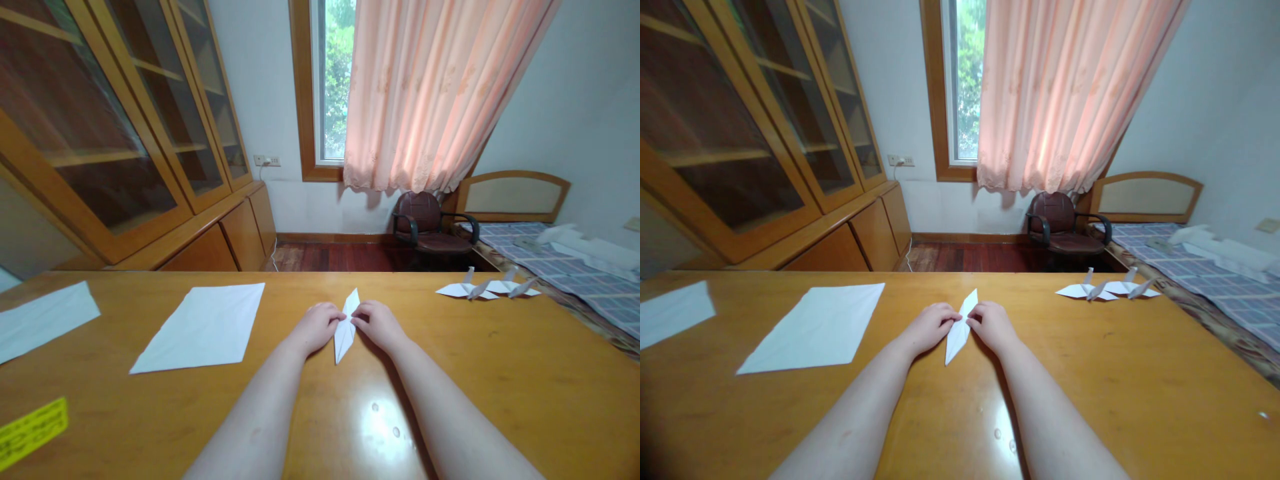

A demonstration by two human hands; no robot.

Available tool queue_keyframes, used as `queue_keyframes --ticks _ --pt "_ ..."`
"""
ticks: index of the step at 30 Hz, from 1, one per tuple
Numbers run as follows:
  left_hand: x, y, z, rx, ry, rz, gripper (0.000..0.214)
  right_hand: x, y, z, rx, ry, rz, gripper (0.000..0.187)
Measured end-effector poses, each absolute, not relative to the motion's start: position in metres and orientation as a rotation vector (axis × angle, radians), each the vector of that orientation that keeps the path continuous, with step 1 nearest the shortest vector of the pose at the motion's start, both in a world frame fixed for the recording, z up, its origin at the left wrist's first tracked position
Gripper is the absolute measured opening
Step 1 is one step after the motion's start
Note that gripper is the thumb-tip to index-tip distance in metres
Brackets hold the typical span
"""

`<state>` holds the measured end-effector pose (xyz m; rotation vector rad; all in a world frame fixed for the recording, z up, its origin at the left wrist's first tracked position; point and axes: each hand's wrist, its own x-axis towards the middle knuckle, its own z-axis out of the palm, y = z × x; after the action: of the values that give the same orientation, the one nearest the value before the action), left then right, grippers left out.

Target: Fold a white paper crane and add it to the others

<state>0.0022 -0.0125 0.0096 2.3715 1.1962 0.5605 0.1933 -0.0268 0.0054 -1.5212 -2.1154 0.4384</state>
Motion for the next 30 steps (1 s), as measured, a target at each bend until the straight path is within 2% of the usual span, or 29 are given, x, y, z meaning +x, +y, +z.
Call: queue_keyframes --ticks 7,13,17,30 --pt "0.0019 -0.0134 0.0082 2.388 1.216 0.525 0.031 0.1933 -0.0248 0.002 -1.526 -2.098 0.479 0.013" --pt "0.0004 -0.0128 0.0047 2.401 1.194 0.517 0.033 0.1943 -0.0239 0.0003 -1.699 -1.982 0.316 0.025" --pt "0.0004 -0.0125 0.0058 2.438 1.152 0.537 0.027 0.1934 -0.0238 -0.0001 -1.628 -2.016 0.374 0.019" --pt "0.0022 -0.0126 0.0095 2.504 1.151 0.523 0.017 0.1861 -0.0261 0.0043 -1.596 -2.016 0.48 0.016"
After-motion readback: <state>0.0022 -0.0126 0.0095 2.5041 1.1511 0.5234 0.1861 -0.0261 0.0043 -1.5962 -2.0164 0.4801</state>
